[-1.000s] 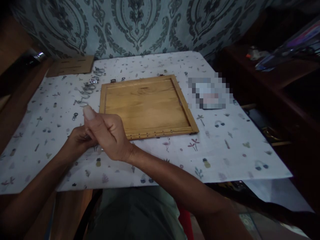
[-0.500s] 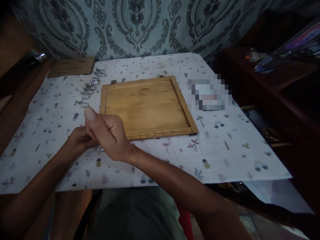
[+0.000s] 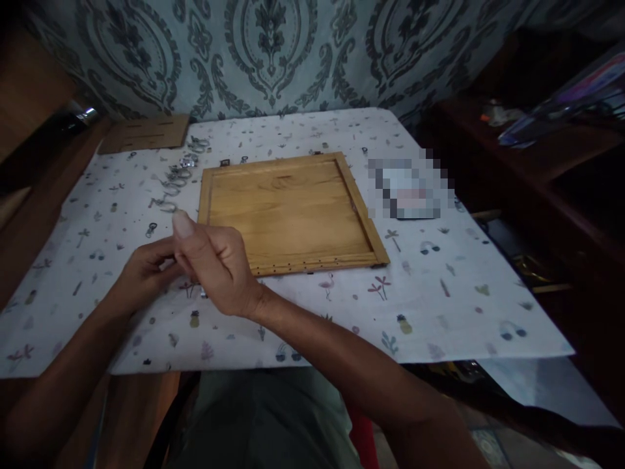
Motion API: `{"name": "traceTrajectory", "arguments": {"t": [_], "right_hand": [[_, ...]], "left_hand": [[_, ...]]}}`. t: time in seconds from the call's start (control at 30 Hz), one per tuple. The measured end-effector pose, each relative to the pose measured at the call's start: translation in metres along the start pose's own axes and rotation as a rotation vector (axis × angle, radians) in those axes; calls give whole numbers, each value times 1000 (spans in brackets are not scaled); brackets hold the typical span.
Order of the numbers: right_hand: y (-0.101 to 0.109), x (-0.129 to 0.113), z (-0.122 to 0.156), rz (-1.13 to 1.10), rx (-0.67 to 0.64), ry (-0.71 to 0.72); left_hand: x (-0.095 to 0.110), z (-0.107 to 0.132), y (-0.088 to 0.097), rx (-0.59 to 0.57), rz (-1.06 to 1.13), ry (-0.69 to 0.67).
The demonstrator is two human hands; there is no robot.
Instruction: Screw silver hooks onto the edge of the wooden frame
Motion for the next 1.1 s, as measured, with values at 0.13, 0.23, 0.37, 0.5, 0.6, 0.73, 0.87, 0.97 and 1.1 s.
{"name": "traceTrajectory", "arguments": {"t": [0.13, 0.23, 0.37, 0.5, 0.6, 0.73, 0.87, 0.97, 1.1], "right_hand": [[1, 4, 0, 2, -2, -28], [3, 4, 1, 22, 2, -25], [5, 3, 1, 19, -11, 7], [5, 3, 1, 22, -12, 2], [5, 3, 0, 32, -4, 1], [4, 3, 0, 34, -10, 9], [3, 2, -2, 47, -12, 14], [2, 2, -3, 35, -18, 17], [0, 2, -3, 14, -26, 34]], "left_hand": [[-16, 0, 29, 393, -68, 159], [-38, 5, 53, 607, -195, 262], [-66, 10, 73, 616, -421, 359], [-78, 10, 70, 560, -515, 359], [-80, 6, 60, 485, -586, 334], [-80, 0, 50, 416, -686, 333], [-79, -3, 50, 394, -733, 348], [-77, -4, 53, 397, -726, 349], [-75, -2, 59, 419, -663, 359]]}}
Point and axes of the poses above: each hand's wrist, its own z-axis away from the middle knuckle, its own y-axis out of the back of the hand, x = y × z, the point moved 3 cm from there along -z, towards the middle knuckle, and after that the axes turned 4 degrees about -z, right-handed, at the moved point
